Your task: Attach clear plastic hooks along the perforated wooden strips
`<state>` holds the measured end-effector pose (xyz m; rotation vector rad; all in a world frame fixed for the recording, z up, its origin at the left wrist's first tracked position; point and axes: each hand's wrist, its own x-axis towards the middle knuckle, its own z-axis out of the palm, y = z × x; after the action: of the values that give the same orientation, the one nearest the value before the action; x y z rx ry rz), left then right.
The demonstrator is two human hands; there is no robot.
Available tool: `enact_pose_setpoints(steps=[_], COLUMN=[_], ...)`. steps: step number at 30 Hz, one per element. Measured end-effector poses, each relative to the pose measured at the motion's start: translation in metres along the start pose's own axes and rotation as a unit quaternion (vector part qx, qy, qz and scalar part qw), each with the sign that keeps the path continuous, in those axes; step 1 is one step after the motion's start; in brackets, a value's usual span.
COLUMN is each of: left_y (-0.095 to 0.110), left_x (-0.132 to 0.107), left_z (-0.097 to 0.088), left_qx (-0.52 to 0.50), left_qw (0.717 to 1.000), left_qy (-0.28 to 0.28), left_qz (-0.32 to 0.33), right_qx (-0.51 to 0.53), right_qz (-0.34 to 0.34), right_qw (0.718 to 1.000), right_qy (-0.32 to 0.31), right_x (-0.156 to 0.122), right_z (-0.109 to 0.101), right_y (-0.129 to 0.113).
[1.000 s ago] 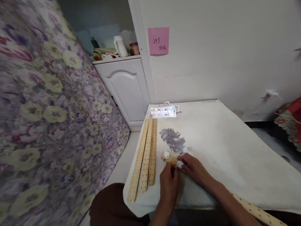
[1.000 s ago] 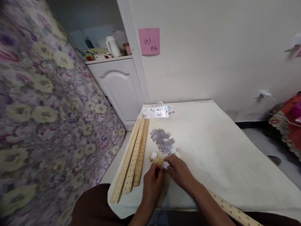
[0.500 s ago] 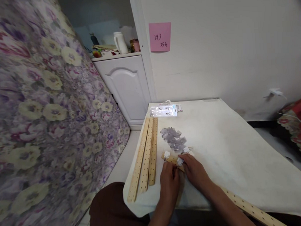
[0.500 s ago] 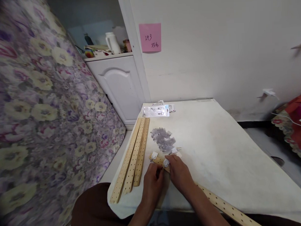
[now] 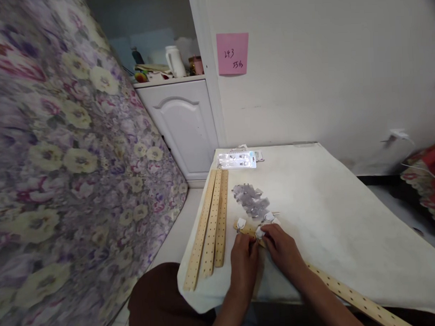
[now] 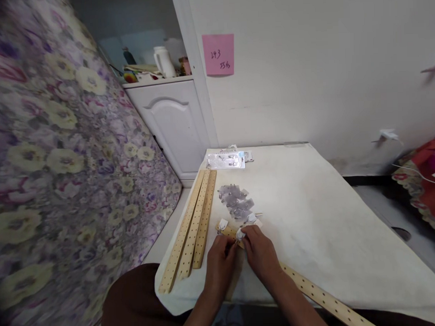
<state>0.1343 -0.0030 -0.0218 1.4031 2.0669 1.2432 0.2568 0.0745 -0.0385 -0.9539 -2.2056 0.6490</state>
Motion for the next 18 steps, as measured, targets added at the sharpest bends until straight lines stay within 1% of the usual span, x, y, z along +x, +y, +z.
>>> enact_pose_setpoints(steps=[5, 8, 13, 18], left_y=[0.0004, 0.0004, -0.0005, -0.0032], left_x=[-0.0014, -0.0023, -0.0031, -0.0046], left_z=[-0.001, -0.0013, -0.0016, -0.0019], left_qx=[0.007, 0.004, -0.004, -0.001], left_qw=[1.0, 1.0, 1.0, 1.0], left_qy=[-0.011, -0.019, -0.015, -0.007], left_qz=[0.007, 0.002, 0.002, 0.003], right_qx=[-0.004, -0.003, 0.003, 0.014], right_qz=[-0.006, 0.0, 0.014, 0.017], right_qw=[1.0, 1.0, 1.0, 1.0], right_qy=[0.012, 0.005, -0.007, 0.001], right_x=[-0.0008, -0.0014, -0.0024, -0.0026], right_z=[-0.0016, -0.0023, -0.0035, -0.0037], right_y=[-0.0029, -0.005, -0.0069, -0.0058])
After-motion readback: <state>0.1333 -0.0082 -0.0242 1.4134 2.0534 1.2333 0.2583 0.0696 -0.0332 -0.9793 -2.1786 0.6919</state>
